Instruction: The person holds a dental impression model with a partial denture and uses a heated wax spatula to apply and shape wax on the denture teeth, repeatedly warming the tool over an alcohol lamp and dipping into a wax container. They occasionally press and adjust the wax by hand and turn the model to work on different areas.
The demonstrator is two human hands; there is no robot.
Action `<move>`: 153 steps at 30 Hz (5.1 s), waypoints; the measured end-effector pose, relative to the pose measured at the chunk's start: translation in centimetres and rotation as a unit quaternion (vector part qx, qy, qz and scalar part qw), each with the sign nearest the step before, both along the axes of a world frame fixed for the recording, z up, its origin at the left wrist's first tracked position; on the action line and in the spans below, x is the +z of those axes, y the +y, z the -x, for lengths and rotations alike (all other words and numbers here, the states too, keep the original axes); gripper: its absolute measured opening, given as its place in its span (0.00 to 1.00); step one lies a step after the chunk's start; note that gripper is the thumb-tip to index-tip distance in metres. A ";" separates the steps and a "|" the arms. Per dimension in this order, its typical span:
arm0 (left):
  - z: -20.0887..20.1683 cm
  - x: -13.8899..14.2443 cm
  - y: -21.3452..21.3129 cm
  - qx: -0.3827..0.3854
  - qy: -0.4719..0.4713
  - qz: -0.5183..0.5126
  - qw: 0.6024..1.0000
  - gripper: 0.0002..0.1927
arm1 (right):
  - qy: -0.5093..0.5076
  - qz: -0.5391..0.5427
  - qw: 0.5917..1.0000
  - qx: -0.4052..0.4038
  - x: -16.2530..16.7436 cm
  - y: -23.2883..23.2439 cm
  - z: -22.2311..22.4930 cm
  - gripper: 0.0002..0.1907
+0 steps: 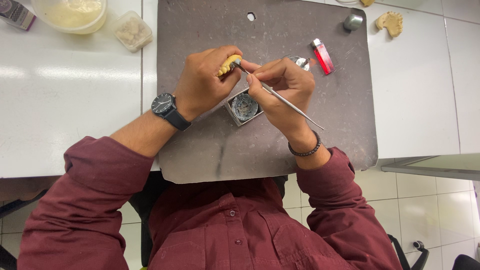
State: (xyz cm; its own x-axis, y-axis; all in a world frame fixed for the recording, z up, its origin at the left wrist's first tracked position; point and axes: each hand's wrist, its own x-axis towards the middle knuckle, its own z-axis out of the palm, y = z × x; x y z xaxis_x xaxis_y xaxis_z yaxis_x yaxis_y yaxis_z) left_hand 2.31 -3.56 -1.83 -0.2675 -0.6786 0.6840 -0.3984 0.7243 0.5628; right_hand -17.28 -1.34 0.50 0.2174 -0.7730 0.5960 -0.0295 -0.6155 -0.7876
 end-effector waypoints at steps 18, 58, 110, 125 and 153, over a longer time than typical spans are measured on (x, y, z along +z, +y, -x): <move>0.0 -0.1 0.1 0.007 0.003 -0.002 1.000 0.11 | -0.004 -0.001 1.000 0.006 0.0 0.1 0.0 0.09; 0.0 0.1 0.2 0.005 -0.002 -0.011 1.000 0.10 | -0.002 0.002 1.000 -0.004 0.2 0.2 -0.1 0.08; 0.0 -0.1 0.2 0.004 -0.002 -0.001 1.000 0.10 | -0.002 0.009 1.000 -0.005 0.0 0.2 -0.1 0.09; 0.0 0.0 0.3 0.005 -0.007 0.005 1.000 0.11 | 0.001 0.001 1.000 -0.001 0.1 0.2 0.1 0.09; 0.2 0.4 0.6 0.001 0.040 -0.057 0.998 0.09 | -0.084 0.025 0.973 -0.212 1.1 -0.5 12.8 0.10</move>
